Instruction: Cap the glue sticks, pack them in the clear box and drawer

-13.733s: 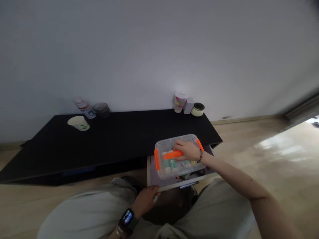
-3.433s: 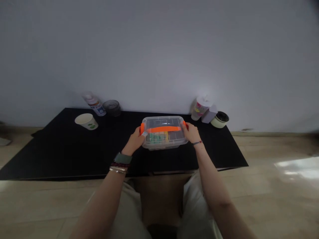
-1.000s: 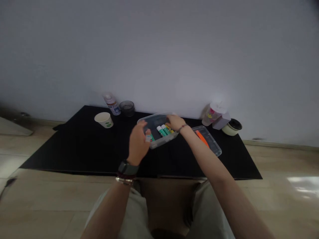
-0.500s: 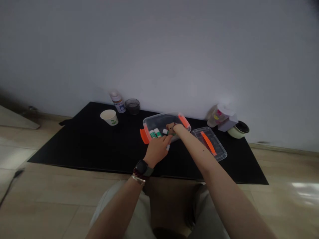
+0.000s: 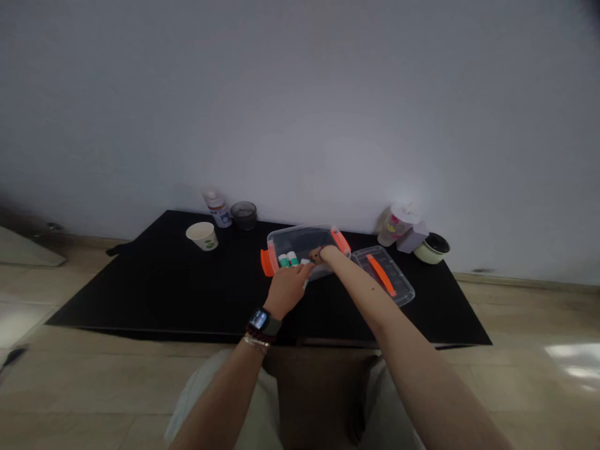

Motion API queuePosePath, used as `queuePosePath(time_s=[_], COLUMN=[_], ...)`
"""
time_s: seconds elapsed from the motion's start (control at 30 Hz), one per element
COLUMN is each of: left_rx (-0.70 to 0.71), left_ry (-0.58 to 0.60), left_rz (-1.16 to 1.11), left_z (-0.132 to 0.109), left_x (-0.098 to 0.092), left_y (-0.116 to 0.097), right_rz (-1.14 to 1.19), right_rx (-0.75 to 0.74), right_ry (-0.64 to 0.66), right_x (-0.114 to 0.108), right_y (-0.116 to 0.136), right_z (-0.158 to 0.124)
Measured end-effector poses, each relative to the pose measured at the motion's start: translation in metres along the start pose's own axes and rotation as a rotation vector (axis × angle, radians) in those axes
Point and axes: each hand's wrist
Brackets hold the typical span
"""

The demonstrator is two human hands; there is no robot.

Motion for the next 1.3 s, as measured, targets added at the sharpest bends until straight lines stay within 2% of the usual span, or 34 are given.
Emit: queuePosePath(time_s=[0.1, 0.13, 0.17, 0.23, 0.3, 0.33, 0.4, 0.47, 0.53, 0.6, 0.7, 0.77, 0.83, 0.9, 0.97, 1.1, 1.17, 1.3], left_rx=[-0.007, -0.012, -0.017, -0.026, -0.038, -0.045, -0.059, -0.078, -0.115, -0.196, -0.357, -0.436, -0.493, -0.51, -0.469, -0.331, -0.266, -0.225], left_ry=[-0.009, -0.008, -0.005, -0.008, -0.051, -0.094, -0.205, -0.294, -0.292, -0.216, -0.124, -0.158, -0.238, -0.263, -0.147, 0.22, 0.351, 0.432], left_rz=[0.0, 0.001, -0.001, -0.022, -0.077, -0.124, -0.279, -0.561, -0.947, -1.308, -1.563, -1.609, -1.639, -1.647, -1.597, -1.393, -1.33, -1.306], left_z=[0.001, 0.002, 0.002, 0.003, 0.004, 0.004, 0.004, 0.002, -0.001, -0.003, -0.004, -0.002, 0.001, 0.003, 0.002, -0.007, -0.012, -0.016], left_x=[0.0, 0.0, 0.0, 0.0, 0.0, 0.0, 0.0, 0.001, 0.005, 0.01, 0.015, 0.013, 0.008, 0.003, -0.001, 0.005, 0.011, 0.018], left_y=[0.003, 0.005, 0.006, 0.008, 0.008, 0.008, 0.003, -0.008, -0.024, -0.042, -0.06, -0.06, -0.054, -0.048, -0.046, -0.062, -0.073, -0.083], right_rz=[0.054, 0.078, 0.125, 0.338, 0.694, 0.87, 1.109, 1.22, 1.235, 1.159, 0.999, 0.974, 1.045, 1.168, 1.277, 1.356, 1.33, 1.111], right_rx=[-0.037, -0.06, -0.087, -0.153, -0.214, -0.225, -0.201, -0.115, -0.065, -0.126, -0.222, -0.211, -0.182, -0.163, -0.167, -0.217, -0.241, -0.261], right_ry=[0.08, 0.054, -0.012, -0.235, -0.444, -0.485, -0.381, -0.197, -0.054, -0.007, 0.002, -0.005, -0.119, -0.321, -0.44, -0.415, -0.431, -0.437], right_x=[-0.022, -0.033, -0.043, -0.063, -0.074, -0.075, -0.067, -0.047, -0.023, -0.002, 0.016, 0.018, 0.015, 0.01, 0.006, 0.009, 0.014, 0.012], right_y=[-0.008, -0.011, -0.015, -0.022, -0.027, -0.03, -0.034, -0.035, -0.032, -0.025, -0.016, -0.017, -0.023, -0.032, -0.038, -0.03, -0.02, -0.016], right_z=[-0.006, -0.01, -0.016, -0.034, -0.061, -0.076, -0.108, -0.135, -0.153, -0.162, -0.165, -0.164, -0.162, -0.16, -0.159, -0.159, -0.161, -0.167])
Point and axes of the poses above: each hand's wrist, its own z-axis towards the middle knuckle, its own x-axis out of the palm, y = z × x, and after that the axes turned 8 degrees about z, right-handed
